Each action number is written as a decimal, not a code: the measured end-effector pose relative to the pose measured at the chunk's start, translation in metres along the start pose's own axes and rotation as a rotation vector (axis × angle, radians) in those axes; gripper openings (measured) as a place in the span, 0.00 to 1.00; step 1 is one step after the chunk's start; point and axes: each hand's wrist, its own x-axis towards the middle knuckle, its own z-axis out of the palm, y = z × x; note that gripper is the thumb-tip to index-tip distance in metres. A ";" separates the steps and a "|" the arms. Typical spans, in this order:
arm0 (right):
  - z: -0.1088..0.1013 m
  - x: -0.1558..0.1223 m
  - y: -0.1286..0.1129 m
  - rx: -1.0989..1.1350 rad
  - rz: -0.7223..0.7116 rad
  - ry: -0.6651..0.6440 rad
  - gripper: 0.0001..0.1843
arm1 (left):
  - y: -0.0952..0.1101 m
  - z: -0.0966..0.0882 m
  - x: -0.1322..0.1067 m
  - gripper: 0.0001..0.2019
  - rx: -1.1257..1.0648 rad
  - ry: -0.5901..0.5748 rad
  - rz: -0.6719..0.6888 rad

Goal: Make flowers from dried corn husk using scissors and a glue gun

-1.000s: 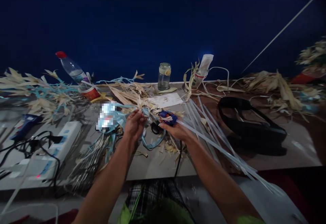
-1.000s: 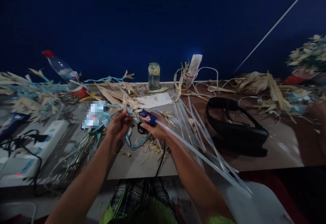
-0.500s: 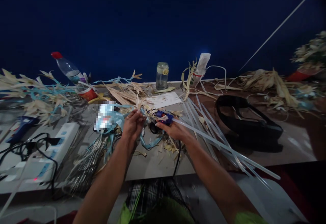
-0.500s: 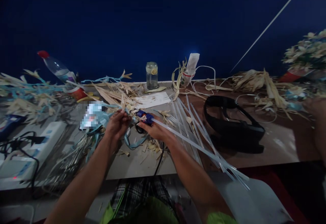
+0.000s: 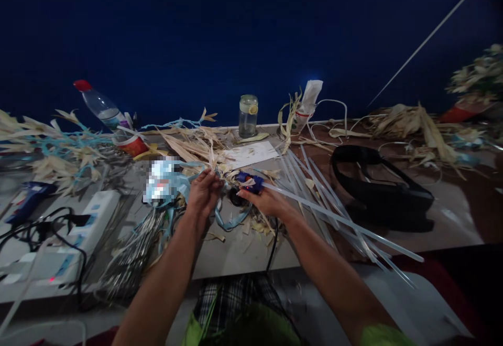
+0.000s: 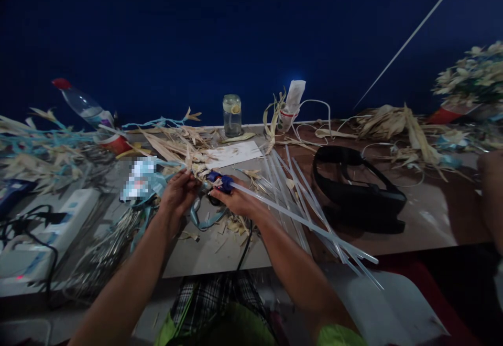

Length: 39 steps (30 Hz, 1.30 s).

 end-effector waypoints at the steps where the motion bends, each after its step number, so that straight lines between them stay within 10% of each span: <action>1: 0.000 0.000 0.002 -0.007 0.004 -0.004 0.20 | 0.000 0.000 0.000 0.12 0.002 0.002 -0.001; 39: -0.006 0.003 0.005 -0.016 -0.153 -0.026 0.18 | 0.000 -0.003 -0.001 0.11 0.009 -0.049 -0.014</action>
